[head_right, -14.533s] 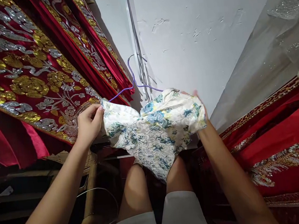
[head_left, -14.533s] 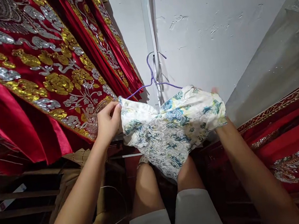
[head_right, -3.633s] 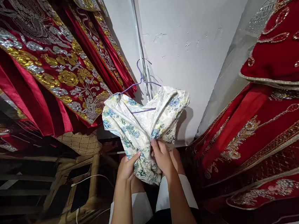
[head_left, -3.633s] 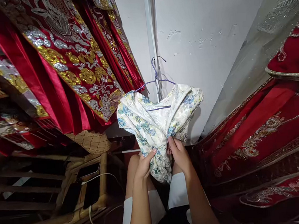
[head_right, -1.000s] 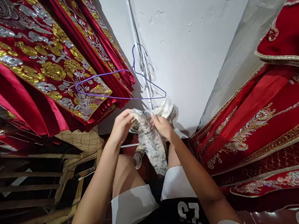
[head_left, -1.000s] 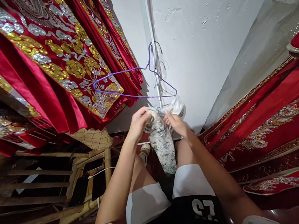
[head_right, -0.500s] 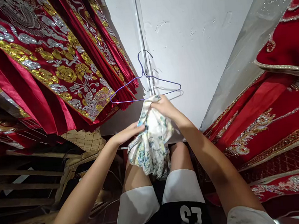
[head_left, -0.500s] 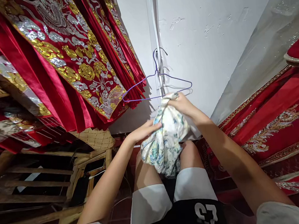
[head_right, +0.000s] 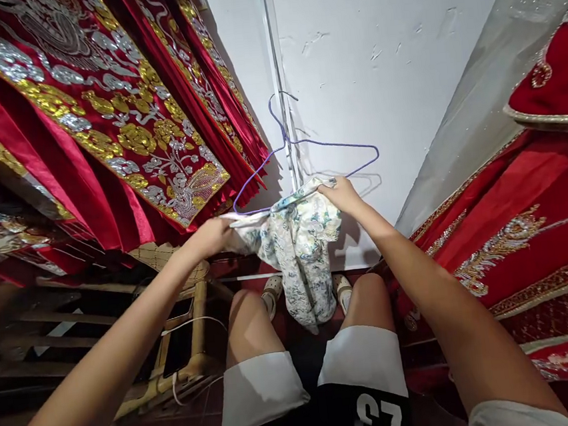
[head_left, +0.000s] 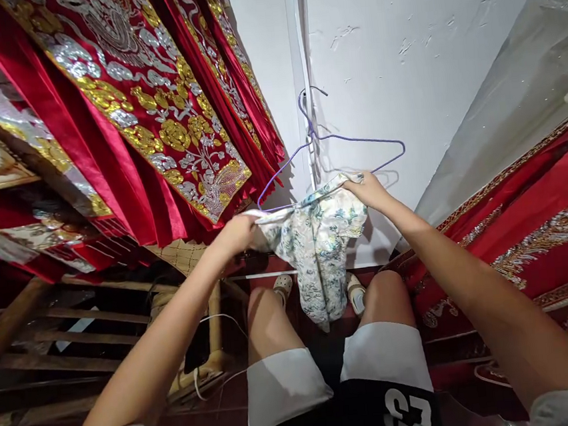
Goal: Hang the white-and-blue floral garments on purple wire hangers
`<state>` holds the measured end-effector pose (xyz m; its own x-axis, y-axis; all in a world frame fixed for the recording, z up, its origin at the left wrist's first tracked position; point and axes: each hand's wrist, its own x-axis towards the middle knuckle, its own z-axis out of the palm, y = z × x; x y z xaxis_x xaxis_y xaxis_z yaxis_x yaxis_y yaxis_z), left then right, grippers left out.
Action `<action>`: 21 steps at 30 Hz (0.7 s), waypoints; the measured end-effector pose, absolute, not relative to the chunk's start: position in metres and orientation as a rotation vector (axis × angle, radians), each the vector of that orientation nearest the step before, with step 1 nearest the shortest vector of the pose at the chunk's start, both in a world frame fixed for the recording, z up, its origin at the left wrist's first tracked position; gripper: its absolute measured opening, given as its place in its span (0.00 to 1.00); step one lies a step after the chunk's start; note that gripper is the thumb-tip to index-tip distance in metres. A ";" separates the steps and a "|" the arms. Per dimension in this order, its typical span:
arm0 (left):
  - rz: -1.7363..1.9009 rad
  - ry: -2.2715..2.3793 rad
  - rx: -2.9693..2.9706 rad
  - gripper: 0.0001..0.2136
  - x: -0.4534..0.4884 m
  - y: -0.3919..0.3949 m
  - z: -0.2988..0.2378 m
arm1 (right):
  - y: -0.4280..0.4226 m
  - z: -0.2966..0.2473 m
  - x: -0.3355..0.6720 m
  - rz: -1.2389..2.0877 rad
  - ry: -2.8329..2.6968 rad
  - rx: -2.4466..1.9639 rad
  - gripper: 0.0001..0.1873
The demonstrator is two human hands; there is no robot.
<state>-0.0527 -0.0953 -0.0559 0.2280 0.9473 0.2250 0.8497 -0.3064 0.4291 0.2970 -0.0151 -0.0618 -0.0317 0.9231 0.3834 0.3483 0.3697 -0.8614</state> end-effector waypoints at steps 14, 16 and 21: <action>0.959 1.277 2.336 0.16 -0.027 -0.060 0.004 | -0.045 -0.032 0.328 0.268 -1.473 -1.106 0.31; 0.958 1.279 2.314 0.16 -0.031 -0.058 0.008 | -0.032 -0.022 0.350 0.295 -1.427 -1.191 0.31; 1.132 1.469 2.208 0.14 -0.041 -0.048 0.017 | -0.020 0.008 0.385 0.754 -1.653 -1.184 0.16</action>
<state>-0.0407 -0.0481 0.0172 0.1862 0.8676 0.4610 0.6671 -0.4561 0.5890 0.3854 -0.0198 0.0078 -0.0964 0.9379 0.3333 0.3631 0.3449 -0.8656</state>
